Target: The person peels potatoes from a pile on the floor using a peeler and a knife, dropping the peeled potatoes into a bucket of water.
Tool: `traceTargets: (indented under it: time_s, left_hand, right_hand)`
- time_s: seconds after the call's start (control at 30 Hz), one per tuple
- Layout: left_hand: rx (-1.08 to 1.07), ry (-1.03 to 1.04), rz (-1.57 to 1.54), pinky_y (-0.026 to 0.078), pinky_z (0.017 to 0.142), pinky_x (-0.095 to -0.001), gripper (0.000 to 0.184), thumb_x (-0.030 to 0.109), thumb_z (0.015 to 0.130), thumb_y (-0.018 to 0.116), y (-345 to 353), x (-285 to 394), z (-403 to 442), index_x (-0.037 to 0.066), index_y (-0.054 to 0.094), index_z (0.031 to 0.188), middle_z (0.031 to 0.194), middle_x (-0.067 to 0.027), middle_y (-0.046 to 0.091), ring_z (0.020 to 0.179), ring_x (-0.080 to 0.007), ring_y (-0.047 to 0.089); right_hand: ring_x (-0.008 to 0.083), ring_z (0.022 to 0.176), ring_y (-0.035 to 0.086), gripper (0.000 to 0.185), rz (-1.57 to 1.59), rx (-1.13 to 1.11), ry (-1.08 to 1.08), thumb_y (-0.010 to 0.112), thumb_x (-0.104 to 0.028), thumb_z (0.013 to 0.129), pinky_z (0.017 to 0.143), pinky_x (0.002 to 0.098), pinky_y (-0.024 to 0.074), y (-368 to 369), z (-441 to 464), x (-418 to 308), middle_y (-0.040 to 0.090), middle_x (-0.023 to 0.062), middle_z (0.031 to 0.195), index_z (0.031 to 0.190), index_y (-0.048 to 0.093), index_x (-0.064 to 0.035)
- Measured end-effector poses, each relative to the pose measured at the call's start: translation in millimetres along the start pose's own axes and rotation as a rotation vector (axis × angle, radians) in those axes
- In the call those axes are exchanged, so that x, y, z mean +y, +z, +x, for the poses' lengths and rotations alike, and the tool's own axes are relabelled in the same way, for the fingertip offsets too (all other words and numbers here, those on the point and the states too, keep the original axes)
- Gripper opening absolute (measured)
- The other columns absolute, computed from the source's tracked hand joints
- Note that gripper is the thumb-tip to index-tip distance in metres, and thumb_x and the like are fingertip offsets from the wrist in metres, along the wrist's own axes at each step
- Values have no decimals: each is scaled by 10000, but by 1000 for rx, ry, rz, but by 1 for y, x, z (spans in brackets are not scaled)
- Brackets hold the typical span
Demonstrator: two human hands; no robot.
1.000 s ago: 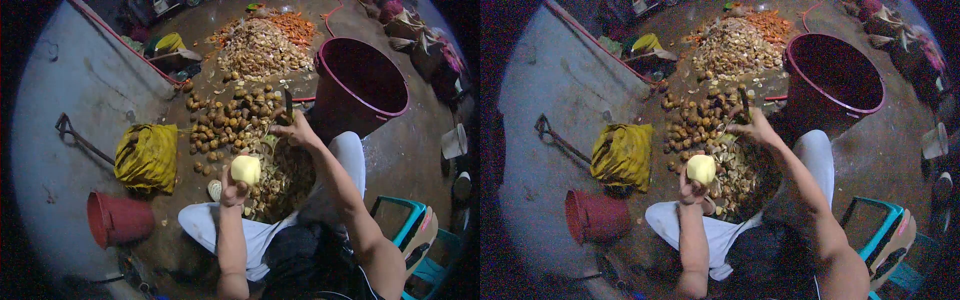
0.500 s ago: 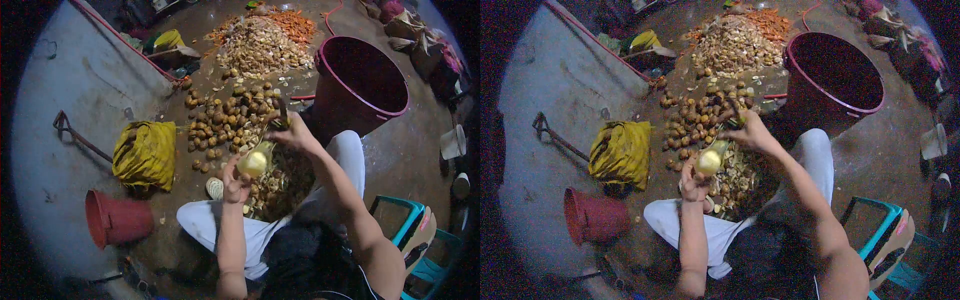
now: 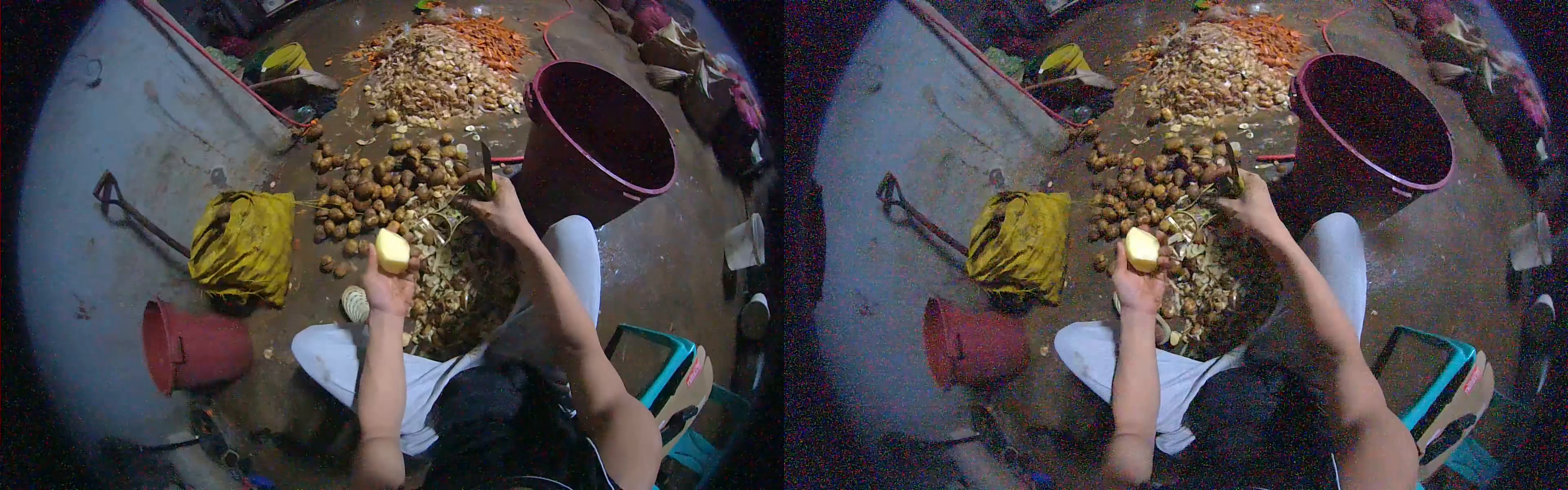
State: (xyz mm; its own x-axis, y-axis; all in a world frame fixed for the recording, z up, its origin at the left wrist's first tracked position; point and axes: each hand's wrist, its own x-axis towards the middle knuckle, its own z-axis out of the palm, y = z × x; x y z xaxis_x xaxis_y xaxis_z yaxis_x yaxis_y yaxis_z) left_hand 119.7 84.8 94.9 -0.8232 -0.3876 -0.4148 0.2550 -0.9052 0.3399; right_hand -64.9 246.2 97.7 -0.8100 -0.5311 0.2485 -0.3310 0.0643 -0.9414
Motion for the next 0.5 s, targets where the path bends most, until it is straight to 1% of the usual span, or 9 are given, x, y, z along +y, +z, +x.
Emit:
traceTargets:
  time_s: [0.07, 0.13, 0.2, 0.23, 0.27, 0.33, 0.4, 0.43, 0.5]
  left_hand:
    - [-185, 39, 200, 457, 513, -283, 571, 495, 951, 449, -5, 5, 0, 84, 455, 1348, 980, -75, 599, 689, -215, 562]
    - [-224, 22, 235, 410, 470, -270, 578, 507, 933, 478, 2, 5, -4, 102, 463, 1346, 942, -59, 587, 682, -188, 560]
    - [-136, 154, 309, 386, 449, -256, 535, 506, 923, 497, 8, 3, -10, 121, 506, 1295, 898, -43, 589, 653, -171, 554]
    - [-40, 75, 198, 375, 434, -247, 441, 478, 914, 527, -8, 4, 3, 125, 556, 1177, 866, -36, 589, 633, -172, 552]
    - [-51, 84, 192, 375, 434, -247, 441, 478, 914, 527, -21, 1, 14, 125, 556, 1177, 866, -36, 589, 633, -172, 552]
    - [139, 40, 83, 341, 366, -225, 378, 445, 943, 466, -32, -5, 18, 89, 578, 1005, 861, -77, 625, 593, -160, 533]
    - [112, 84, 166, 349, 368, -232, 356, 419, 935, 476, -39, -5, 21, 82, 584, 972, 843, -74, 628, 578, -161, 543]
    - [129, 103, 179, 380, 390, -246, 349, 415, 932, 485, -39, -7, 21, 82, 583, 964, 845, -73, 630, 576, -165, 552]
    - [185, 143, 204, 481, 486, -295, 307, 390, 917, 529, -30, -11, 16, 89, 583, 947, 847, -74, 634, 604, -170, 578]
  right_hand:
    - [134, 924, 593, 299, -23, 0, 24, 751, -32, 727, 866, 291, 462, -3, -2, 5, 659, 54, 959, 999, 631, 1]
    - [124, 899, 588, 304, -65, -31, -146, 771, -71, 738, 845, 281, 463, 0, -3, 12, 652, 36, 955, 997, 628, -2]
    - [110, 895, 575, 330, -71, -24, -77, 806, -130, 730, 832, 279, 466, 5, -9, 18, 645, 18, 958, 976, 624, -7]
    - [106, 902, 567, 357, -86, -32, -56, 814, -143, 722, 832, 281, 466, 9, -11, 14, 641, 16, 968, 989, 617, -13]
    - [103, 909, 558, 384, -106, -39, -51, 822, -156, 713, 832, 284, 467, 9, -8, 10, 637, 13, 979, 1002, 611, -18]
    - [96, 900, 543, 431, -4, -63, -33, 833, -178, 707, 814, 277, 464, 15, -11, 9, 626, 6, 953, 1034, 594, -31]
    - [290, 1037, 607, 564, -126, -110, -23, 841, -323, 672, 941, 372, 445, 21, -15, 9, 648, 141, 1084, 1091, 593, -39]
    - [298, 1096, 588, 670, -246, -88, -44, 851, -333, 659, 972, 369, 433, 27, -15, 11, 622, 189, 1142, 1158, 562, 8]
    - [307, 1134, 569, 737, -142, -152, -30, 854, -342, 653, 991, 364, 421, 31, -20, -9, 605, 215, 1170, 1195, 534, 43]
